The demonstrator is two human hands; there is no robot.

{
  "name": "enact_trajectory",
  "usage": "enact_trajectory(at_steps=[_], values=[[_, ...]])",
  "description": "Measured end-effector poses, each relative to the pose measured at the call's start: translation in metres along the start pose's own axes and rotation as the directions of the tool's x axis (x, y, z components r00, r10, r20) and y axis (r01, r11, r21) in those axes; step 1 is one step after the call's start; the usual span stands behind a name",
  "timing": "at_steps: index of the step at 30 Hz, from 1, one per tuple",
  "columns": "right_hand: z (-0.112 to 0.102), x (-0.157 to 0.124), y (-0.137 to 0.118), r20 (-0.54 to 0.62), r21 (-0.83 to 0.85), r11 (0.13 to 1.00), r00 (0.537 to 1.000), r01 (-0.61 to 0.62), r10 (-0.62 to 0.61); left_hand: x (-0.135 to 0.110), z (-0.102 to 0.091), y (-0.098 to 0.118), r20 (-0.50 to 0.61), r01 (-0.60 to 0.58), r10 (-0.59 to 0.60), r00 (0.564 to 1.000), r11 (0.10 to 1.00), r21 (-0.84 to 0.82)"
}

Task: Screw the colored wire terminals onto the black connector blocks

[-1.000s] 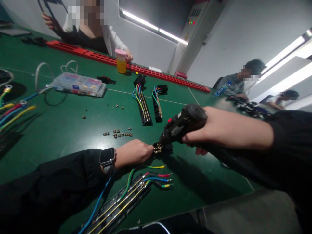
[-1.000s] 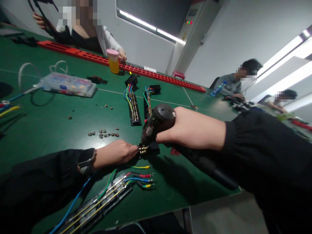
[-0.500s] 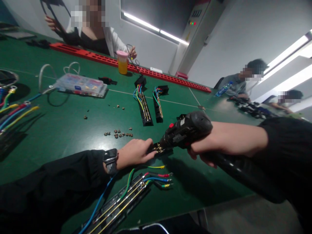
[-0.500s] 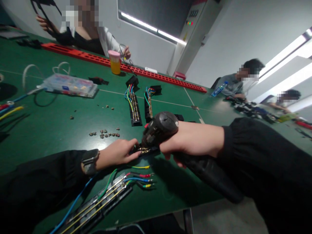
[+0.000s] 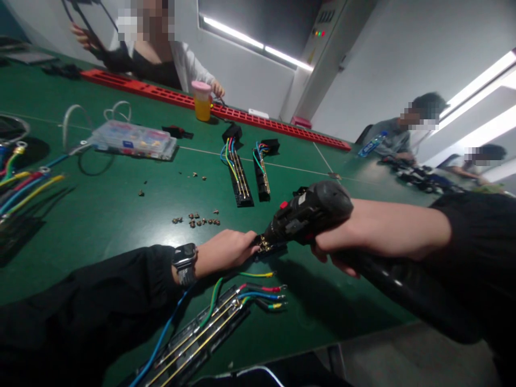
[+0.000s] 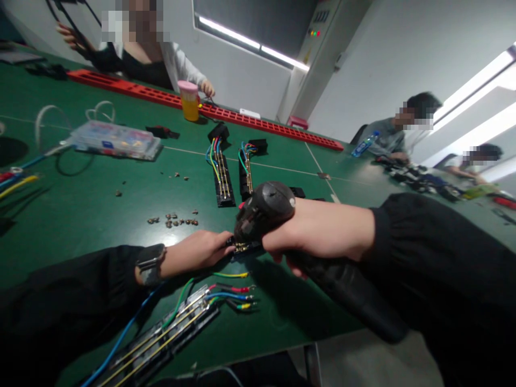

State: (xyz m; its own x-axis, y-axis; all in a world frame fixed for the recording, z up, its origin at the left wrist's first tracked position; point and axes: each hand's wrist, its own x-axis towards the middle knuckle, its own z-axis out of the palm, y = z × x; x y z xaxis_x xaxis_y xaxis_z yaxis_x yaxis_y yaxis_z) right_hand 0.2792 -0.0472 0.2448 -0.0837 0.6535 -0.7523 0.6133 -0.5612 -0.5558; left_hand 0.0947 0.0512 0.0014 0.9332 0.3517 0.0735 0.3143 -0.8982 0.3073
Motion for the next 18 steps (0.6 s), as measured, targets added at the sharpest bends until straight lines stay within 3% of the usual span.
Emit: enact_trajectory(at_steps=[18], values=[[-0.0015, -0.0010, 0.0039, -0.007, 0.032, 0.999, 1.000, -0.025, 0.026, -0.0008, -0.0037, 0.0011, 0.024, 0.004, -0.003, 1.000, 0.999, -0.033]])
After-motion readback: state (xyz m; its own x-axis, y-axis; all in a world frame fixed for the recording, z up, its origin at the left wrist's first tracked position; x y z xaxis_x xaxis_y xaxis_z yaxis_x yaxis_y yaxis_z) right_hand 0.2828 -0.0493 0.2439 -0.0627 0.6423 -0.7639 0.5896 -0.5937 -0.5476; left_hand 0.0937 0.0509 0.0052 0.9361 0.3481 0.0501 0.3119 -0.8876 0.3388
